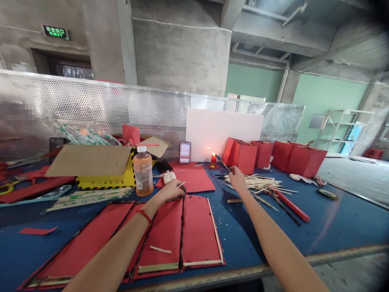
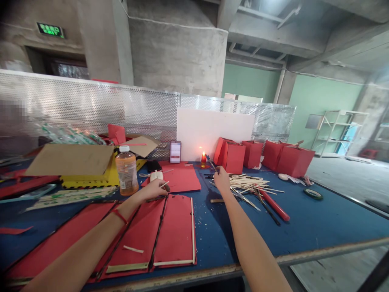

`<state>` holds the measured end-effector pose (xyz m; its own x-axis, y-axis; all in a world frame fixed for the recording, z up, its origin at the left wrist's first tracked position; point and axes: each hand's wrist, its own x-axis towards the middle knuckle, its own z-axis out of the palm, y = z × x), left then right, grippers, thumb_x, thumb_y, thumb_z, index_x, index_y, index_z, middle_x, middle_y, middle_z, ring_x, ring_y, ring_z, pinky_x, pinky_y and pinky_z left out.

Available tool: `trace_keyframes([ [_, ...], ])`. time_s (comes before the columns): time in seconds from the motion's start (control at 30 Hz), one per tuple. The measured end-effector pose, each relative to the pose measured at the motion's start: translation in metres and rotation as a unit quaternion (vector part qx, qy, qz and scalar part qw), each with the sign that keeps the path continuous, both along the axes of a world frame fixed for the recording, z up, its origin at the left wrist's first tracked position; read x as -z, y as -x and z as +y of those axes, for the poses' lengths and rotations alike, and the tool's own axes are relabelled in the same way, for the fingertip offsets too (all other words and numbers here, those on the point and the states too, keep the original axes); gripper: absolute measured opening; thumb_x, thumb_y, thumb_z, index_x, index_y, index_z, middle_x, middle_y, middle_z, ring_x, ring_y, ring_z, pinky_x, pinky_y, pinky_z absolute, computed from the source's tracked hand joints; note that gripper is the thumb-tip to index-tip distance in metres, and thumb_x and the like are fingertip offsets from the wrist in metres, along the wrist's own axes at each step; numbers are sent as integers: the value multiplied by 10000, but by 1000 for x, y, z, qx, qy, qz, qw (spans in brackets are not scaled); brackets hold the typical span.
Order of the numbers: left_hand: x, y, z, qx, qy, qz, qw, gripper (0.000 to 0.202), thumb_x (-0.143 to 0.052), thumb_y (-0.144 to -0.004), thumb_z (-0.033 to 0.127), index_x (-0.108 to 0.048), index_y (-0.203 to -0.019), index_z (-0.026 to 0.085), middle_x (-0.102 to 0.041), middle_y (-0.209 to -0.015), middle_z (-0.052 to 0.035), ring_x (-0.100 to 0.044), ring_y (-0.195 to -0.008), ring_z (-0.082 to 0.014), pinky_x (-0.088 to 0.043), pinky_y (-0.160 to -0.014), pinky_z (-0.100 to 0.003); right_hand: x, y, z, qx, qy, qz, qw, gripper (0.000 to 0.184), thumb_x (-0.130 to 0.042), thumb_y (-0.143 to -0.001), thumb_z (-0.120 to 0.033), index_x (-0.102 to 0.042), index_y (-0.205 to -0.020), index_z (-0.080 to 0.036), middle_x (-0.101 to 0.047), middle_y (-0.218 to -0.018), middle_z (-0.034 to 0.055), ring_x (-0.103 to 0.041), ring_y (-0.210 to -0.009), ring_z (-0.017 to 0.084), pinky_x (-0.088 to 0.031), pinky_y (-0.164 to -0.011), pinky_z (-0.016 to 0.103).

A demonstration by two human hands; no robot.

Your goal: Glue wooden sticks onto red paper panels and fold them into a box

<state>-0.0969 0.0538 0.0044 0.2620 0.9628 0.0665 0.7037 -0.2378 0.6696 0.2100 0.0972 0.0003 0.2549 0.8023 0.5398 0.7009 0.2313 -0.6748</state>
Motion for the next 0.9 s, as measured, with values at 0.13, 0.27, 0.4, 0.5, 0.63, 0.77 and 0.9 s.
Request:
trace_keyframes([
  [0.13, -2, -1, -2, -6, -4, 0, 1000, 132, -574, -536, 189, -649, -641, 159, -608, -601, -1, -569, -657, -162, -392, -560, -222, 2, 0, 2, 7, -7, -5, 1000, 326, -422, -770, -167, -654, -998, -178, -704, -955, 102, -627, -883, 237, -446, -790, 311],
  [0.27, -4, -2, -4, -10, -2, -5, 1000, 166, -565, -534, 183, -659, -668, 159, -619, -622, -3, -577, -658, -162, -395, -561, -222, 3, -1, 4, 6, -12, -7, 1000, 319, -425, -775, -162, -651, -999, -186, -708, -961, 92, -626, -890, 230, -445, -800, 310],
  [0.4, -4, -2, -5, -13, -1, -3, 1000, 181, -571, -532, 189, -662, -685, 156, -613, -621, -2, -570, -642, -157, -386, -551, -222, 2, 0, 2, 7, -4, -10, 1000, 335, -418, -779, -160, -650, -1021, -169, -707, -993, 111, -628, -910, 241, -446, -813, 322],
  [0.5, -4, -2, -5, -19, 4, -3, 1000, 201, -567, -536, 194, -668, -705, 151, -610, -615, -1, -560, -617, -151, -382, -542, -224, 0, 1, -1, 4, 1, -9, 1000, 346, -410, -784, -159, -649, -1035, -159, -705, -1002, 121, -631, -924, 248, -447, -827, 330],
  [0.63, -3, -2, -4, -19, 4, -3, 1000, 197, -571, -539, 198, -668, -703, 150, -616, -617, -4, -564, -620, -153, -385, -540, -222, -1, 2, -1, 5, 4, -8, 1000, 347, -410, -787, -152, -650, -1037, -159, -704, -1007, 122, -631, -929, 246, -446, -819, 323],
  [0.77, -2, 0, -2, -9, -2, -7, 1000, 179, -577, -541, 193, -665, -691, 150, -633, -640, -11, -569, -637, -155, -389, -547, -223, 2, 0, 1, 3, -10, -6, 1000, 338, -420, -782, -152, -654, -1024, -172, -711, -969, 112, -629, -899, 246, -445, -795, 319],
  [0.9, 2, 1, 2, -10, 6, -9, 1000, 176, -580, -550, 192, -665, -698, 149, -620, -611, -2, -549, -581, -141, -382, -530, -223, 3, -1, 3, 2, -12, -6, 1000, 339, -416, -782, -156, -655, -1021, -174, -711, -971, 115, -627, -901, 250, -444, -794, 324],
])
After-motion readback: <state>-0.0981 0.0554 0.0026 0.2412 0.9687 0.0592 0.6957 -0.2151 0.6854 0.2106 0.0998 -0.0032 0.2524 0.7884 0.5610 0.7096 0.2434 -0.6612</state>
